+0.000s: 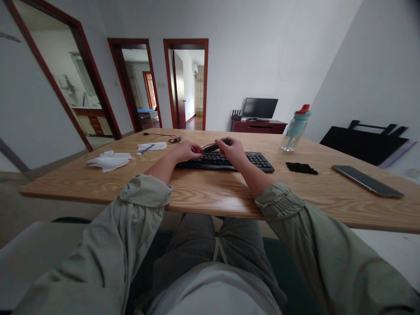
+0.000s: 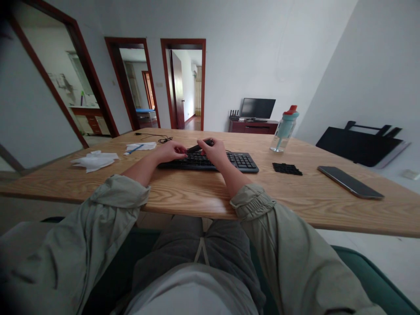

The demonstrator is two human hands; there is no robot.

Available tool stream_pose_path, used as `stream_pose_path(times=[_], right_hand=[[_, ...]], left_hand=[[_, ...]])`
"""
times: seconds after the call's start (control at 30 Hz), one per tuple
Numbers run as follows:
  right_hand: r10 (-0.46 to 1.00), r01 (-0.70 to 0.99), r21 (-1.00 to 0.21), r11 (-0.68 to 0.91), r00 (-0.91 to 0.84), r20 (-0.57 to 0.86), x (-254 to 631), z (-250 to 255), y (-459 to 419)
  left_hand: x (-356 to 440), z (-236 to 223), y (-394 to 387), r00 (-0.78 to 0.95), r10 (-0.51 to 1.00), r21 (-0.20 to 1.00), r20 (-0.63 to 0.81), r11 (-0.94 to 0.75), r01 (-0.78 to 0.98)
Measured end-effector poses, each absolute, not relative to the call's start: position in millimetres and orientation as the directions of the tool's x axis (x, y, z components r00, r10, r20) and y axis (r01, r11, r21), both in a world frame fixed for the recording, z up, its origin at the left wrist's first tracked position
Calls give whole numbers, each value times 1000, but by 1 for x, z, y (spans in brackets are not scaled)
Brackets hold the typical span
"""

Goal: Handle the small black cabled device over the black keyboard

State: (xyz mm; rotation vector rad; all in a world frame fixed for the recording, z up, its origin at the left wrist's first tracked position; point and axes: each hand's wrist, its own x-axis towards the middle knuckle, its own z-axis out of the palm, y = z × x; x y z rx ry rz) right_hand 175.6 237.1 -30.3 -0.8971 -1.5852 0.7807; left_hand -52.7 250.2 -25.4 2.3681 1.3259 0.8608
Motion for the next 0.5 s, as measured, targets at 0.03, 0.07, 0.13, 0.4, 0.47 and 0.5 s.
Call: stream_pose_path(times=[0.03,0.07,0.13,0.4,0.47,0.5], right_hand=[[869,118,-862,493,-118,480,175,-31,237],[868,104,-864,493,-126,480,175,-31,237],[860,111,-856,505,-145,488,174,-32,237],[848,128,-839,530,-98,521,174,-39,247],[849,127,-840,528,-93,520,174,-40,248],[847,128,-837,531,-92,523,175,-40,248]], left_hand=[[-53,-25,249,399,846,517,354,-533,670],[-54,-25,247,399,848,518,349,-529,672],[-55,-23,245,396,857,524,330,-515,678],[-56,-19,243,357,883,527,303,-468,710],[-57,-19,244,333,885,526,325,-461,714],[-57,-19,243,321,885,525,336,-459,716]])
